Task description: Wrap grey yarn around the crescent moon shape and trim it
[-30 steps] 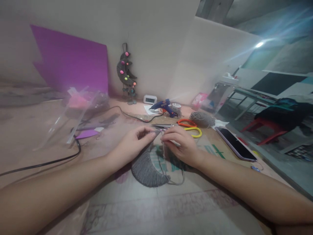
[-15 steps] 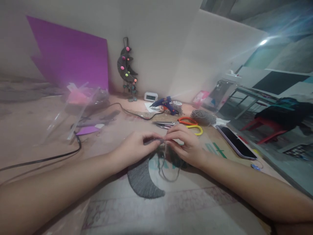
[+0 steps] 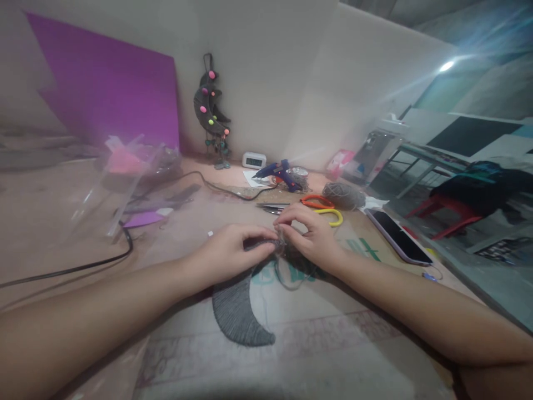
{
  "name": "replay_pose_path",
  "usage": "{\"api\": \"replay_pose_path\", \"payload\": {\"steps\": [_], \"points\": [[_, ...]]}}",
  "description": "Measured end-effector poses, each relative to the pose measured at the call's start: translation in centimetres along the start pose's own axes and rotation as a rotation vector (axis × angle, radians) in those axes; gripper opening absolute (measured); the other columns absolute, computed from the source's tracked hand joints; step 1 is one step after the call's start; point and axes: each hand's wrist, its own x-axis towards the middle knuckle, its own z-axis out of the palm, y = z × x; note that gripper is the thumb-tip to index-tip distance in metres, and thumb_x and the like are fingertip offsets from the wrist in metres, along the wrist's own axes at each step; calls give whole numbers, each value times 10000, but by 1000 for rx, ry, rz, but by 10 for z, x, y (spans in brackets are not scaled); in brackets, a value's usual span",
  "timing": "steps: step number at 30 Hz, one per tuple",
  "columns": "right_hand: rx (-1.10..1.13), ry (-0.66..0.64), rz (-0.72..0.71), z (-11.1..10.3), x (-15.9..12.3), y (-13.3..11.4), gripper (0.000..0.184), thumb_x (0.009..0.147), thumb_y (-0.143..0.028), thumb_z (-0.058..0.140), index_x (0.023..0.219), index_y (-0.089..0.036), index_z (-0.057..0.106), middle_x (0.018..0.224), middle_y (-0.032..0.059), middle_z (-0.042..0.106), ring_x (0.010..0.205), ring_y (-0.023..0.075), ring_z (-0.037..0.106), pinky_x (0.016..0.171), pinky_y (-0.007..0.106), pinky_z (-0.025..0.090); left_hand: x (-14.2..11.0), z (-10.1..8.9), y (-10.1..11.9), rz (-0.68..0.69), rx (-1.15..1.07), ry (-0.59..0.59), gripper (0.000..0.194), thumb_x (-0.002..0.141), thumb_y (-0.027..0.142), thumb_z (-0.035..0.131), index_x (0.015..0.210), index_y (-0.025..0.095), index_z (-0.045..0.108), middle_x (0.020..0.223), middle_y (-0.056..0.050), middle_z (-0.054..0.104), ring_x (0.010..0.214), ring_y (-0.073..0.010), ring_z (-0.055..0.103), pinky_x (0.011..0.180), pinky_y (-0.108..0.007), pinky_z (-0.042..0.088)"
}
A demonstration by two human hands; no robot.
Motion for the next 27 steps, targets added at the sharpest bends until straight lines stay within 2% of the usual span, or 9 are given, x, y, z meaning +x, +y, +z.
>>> {"api": "replay_pose_path", "payload": {"steps": [4, 9, 15, 20, 25, 27], "points": [[-9, -18, 83, 1, 0, 3, 111, 904, -176, 538, 855, -198, 635, 848, 42, 674, 832, 174, 622, 776, 312, 481, 0, -1, 1, -40, -12, 9, 282, 880, 360, 551, 1070, 233, 717, 1034, -1, 753, 934, -181, 676, 879, -271, 499], [43, 28, 263, 2, -1, 7, 163, 917, -192, 495, 994, -203, 638, 921, 38, 685, 863, 171, 634, 790, 308, 485, 1, -3, 0, -92, -77, 24, 278, 880, 396, 547, 1036, 234, 709, 1018, -9, 746, 941, -206, 668, 830, -299, 506], [310, 106, 387, 5, 0, 17, 204, 952, -343, 484, 1015, -186, 597, 823, 15, 630, 784, 148, 603, 754, 290, 480, 3, -1, -3, -114, -146, 72, 277, 874, 401, 557, 1018, 204, 688, 973, -28, 731, 897, -203, 657, 788, -303, 507], [479, 161, 474, 3, 3, 27, 365, 943, -514, 467, 966, -177, 606, 762, 11, 620, 735, 141, 598, 713, 270, 488, 4, 0, -5, -75, -248, 120, 244, 888, 382, 562, 1003, 206, 686, 988, -15, 727, 866, -167, 654, 790, -275, 506], [479, 13, 431, 1, 0, 16, 475, 890, -624, 494, 1035, -181, 586, 776, 12, 635, 701, 146, 609, 679, 271, 491, 5, -2, -3, -53, -198, 217, 253, 897, 377, 557, 1029, 220, 705, 1057, -20, 730, 1000, -191, 645, 906, -297, 489], [407, -89, 380, 1, -1, 12, 493, 879, -652, 483, 977, -183, 598, 777, 17, 643, 716, 157, 616, 672, 274, 486, 5, -3, 0, -66, -166, 238, 258, 900, 357, 550, 1057, 219, 701, 1095, -26, 726, 1038, -197, 636, 937, -309, 480]]}}
